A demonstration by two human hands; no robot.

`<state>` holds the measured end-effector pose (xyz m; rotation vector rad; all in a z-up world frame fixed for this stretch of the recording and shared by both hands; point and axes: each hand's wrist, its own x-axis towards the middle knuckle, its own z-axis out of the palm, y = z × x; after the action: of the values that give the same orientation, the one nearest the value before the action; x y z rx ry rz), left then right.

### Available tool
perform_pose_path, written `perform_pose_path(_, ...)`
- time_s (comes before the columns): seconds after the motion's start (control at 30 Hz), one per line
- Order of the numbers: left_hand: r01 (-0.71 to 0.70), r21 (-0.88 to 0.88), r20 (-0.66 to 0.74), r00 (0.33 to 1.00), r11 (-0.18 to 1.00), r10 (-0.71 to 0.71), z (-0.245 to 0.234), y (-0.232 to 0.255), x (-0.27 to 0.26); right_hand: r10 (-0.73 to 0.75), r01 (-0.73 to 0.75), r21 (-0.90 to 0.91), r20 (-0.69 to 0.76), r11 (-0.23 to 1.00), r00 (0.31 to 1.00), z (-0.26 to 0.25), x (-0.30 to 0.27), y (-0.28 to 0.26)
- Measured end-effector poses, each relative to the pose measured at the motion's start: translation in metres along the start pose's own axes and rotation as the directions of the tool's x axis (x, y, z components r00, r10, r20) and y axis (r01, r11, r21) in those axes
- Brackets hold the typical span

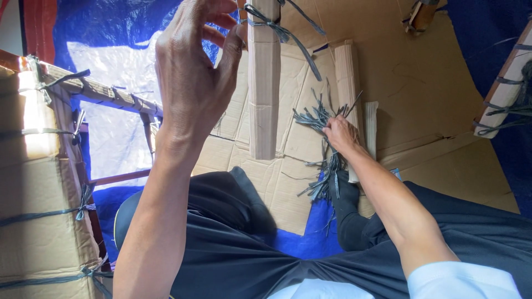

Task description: The recorder is wrapping wooden furniture legs in protective paper and securing them with black plastic ties.

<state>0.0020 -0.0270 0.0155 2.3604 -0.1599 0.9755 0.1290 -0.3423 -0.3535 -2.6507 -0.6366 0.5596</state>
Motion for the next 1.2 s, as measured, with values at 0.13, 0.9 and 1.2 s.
perform_pose_path(0.13, 0.064, 0.051, 0.01, 0.998, 0.997, -0.065, 0.003, -0.002, 0.0, -0.028, 0.028, -0.012, -0.017, 1.0, 0.999, -0.004, -0.003, -0.005)
perform_pose_path(0.9, 0.234, 0.147, -0.026, 0.972, 0.961, -0.232, 0.009, -0.026, -0.008, -0.052, 0.152, 0.174, -0.478, 0.973, 0.877, 0.004, -0.011, -0.011)
perform_pose_path(1.2, 0.346, 0.184, 0.048, 0.932, 0.92, -0.36, 0.019, -0.032, -0.01, -0.014, 0.309, 0.677, -0.403, 0.668, 0.915, -0.11, 0.024, -0.165)
